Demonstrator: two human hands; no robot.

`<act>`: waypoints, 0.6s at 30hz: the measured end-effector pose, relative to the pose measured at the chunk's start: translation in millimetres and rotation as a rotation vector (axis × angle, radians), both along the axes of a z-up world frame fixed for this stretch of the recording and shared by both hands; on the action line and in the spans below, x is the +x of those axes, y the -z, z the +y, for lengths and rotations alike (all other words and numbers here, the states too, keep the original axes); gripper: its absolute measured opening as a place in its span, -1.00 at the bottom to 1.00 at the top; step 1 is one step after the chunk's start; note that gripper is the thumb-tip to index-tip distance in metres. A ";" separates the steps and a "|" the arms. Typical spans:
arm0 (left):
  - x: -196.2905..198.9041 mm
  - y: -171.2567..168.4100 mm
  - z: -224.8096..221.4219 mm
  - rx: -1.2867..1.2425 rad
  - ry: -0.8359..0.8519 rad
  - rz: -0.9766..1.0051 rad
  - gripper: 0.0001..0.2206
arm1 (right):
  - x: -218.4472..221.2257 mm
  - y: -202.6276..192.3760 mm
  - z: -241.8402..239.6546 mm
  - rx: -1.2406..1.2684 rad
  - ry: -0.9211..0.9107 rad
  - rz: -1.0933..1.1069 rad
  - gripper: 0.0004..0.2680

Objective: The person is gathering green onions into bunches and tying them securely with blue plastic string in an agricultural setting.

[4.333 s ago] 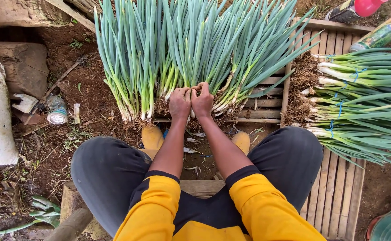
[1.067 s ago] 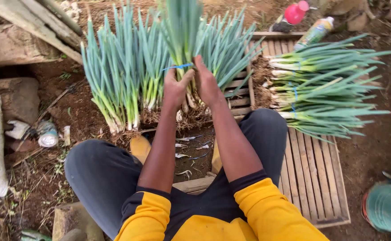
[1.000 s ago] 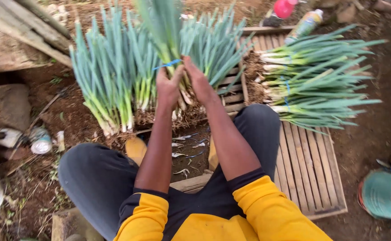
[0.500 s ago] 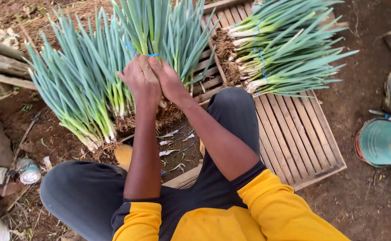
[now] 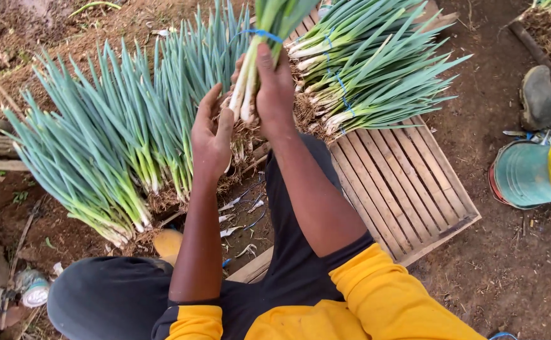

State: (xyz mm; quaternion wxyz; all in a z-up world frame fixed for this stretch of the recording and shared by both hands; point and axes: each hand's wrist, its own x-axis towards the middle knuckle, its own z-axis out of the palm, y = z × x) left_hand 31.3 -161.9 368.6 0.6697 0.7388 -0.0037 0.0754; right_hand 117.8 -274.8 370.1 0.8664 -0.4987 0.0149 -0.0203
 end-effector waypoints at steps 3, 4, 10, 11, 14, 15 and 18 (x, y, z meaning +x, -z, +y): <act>9.8 -1.8 -17.7 -0.344 0.127 0.165 -0.40 | 8.9 -20.9 -29.6 -0.091 0.059 0.034 -0.61; 16.5 -7.3 -31.3 -0.341 0.131 0.155 -0.40 | 17.0 -14.5 -35.9 -0.089 0.063 0.024 -0.61; 73.4 2.2 -110.4 -1.102 -0.126 0.450 -0.50 | 35.0 2.6 -66.3 0.071 0.193 0.028 -0.73; 82.8 14.9 -117.6 -1.132 -0.156 0.465 -0.46 | 41.1 4.8 -72.5 0.089 0.175 0.006 -0.71; 100.2 28.8 -121.6 -1.087 -0.143 0.537 -0.42 | 54.1 26.4 -90.6 0.143 0.139 -0.023 -0.63; 103.9 28.7 -119.6 -1.017 -0.100 0.578 -0.45 | 57.2 35.5 -96.1 0.177 0.112 -0.041 -0.57; 111.4 33.2 -111.9 -1.083 -0.125 0.515 -0.46 | 67.3 52.0 -110.3 0.244 0.060 -0.078 -0.43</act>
